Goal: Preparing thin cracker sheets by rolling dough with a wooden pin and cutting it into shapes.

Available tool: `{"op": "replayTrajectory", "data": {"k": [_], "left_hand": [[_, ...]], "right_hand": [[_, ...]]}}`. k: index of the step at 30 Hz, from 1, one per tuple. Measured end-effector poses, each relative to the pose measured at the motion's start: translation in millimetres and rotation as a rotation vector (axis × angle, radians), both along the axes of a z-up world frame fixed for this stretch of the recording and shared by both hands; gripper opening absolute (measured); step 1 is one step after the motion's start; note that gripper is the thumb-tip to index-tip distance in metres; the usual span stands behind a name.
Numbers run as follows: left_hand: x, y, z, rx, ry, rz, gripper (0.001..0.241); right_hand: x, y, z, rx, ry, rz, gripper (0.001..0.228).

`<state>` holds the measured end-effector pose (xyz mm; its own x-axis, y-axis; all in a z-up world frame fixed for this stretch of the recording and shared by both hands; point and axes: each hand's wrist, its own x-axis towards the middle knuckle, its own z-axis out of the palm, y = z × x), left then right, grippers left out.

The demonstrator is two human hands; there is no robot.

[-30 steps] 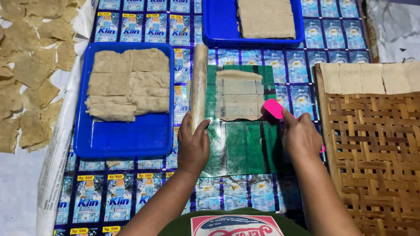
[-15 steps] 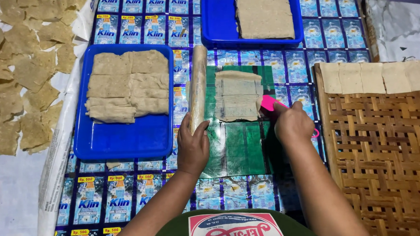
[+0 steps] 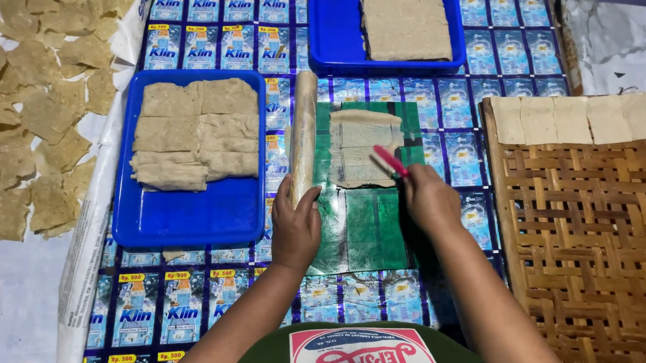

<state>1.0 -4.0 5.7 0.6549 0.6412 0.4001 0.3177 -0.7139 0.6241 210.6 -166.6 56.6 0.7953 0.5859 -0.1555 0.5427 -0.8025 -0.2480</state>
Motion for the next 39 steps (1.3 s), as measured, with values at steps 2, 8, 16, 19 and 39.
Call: {"op": "replayTrajectory", "data": {"k": [2,8,16,19,39], "left_hand": [[1,0,3,-0.020,-0.006,-0.005,0.032],[1,-2,1,-0.019,-0.014,0.003,0.033],[1,-2,1,-0.022,-0.005,0.005,0.034],[2,-1,-2,-0.004,-0.010,0.005,0.033],[0,-2,-2,0.014,-0.032,0.009,0.033]], "right_hand": [[12,-4,-22,-0.037,-0.022,-0.022,0.025],[42,-27,-46,0.051,-0.077,-0.250,0.019],[-30,-54,-68,0.258,0.275,-0.407,0.026],[-44,-49,-74,0.248,0.336,-0.422,0.026],[-106,14,-41,0.022,0.230,0.046,0.026]]}}
